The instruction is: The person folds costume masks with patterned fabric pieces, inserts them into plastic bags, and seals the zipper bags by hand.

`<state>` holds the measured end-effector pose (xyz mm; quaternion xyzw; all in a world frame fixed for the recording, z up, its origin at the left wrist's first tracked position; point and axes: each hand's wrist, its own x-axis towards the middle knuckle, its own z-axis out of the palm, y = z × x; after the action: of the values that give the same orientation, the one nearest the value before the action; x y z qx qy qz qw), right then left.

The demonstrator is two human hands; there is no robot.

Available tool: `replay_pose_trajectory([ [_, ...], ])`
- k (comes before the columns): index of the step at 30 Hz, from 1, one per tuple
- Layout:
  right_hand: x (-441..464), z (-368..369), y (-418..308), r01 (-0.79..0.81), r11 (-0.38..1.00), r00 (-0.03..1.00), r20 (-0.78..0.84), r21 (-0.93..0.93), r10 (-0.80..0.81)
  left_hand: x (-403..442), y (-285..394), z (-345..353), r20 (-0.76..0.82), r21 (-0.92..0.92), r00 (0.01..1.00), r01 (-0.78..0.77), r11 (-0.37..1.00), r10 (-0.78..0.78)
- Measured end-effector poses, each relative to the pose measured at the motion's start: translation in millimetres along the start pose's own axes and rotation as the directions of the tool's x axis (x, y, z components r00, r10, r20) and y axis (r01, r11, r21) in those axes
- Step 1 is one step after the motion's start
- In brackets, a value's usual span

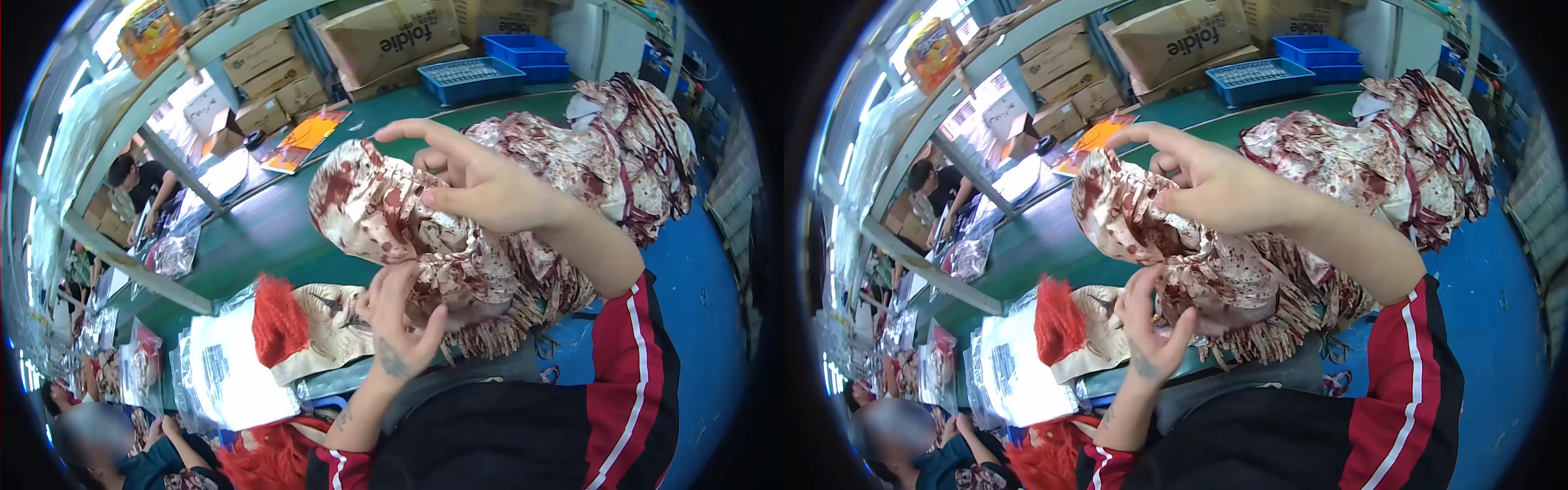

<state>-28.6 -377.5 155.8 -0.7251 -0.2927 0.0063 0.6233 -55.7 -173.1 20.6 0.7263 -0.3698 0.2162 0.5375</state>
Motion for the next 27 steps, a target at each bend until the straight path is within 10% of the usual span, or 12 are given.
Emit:
replay_pose_trajectory([
  [4,25.7,21.7,25.1,0.272,0.951,0.95,-0.12,-0.146,-0.29,0.0,16.8,1.4,-0.002,0.383,0.998,0.057,0.922,-0.061],
  [12,46.5,28.6,38.5,0.19,0.954,0.981,0.019,-0.231,-0.191,12.4,7.1,-25.2,-0.169,0.514,0.985,0.067,0.855,0.025],
  [15,51.6,32.3,41.3,0.302,0.745,0.912,-0.049,-0.595,-0.408,-1.9,8.0,-29.8,0.044,0.307,0.999,-0.021,0.952,0.008],
  [27,71.6,59.5,62.8,0.103,0.909,0.994,0.007,-0.404,-0.11,-12.8,34.6,-21.8,0.092,0.007,0.986,-0.142,0.99,0.14],
])
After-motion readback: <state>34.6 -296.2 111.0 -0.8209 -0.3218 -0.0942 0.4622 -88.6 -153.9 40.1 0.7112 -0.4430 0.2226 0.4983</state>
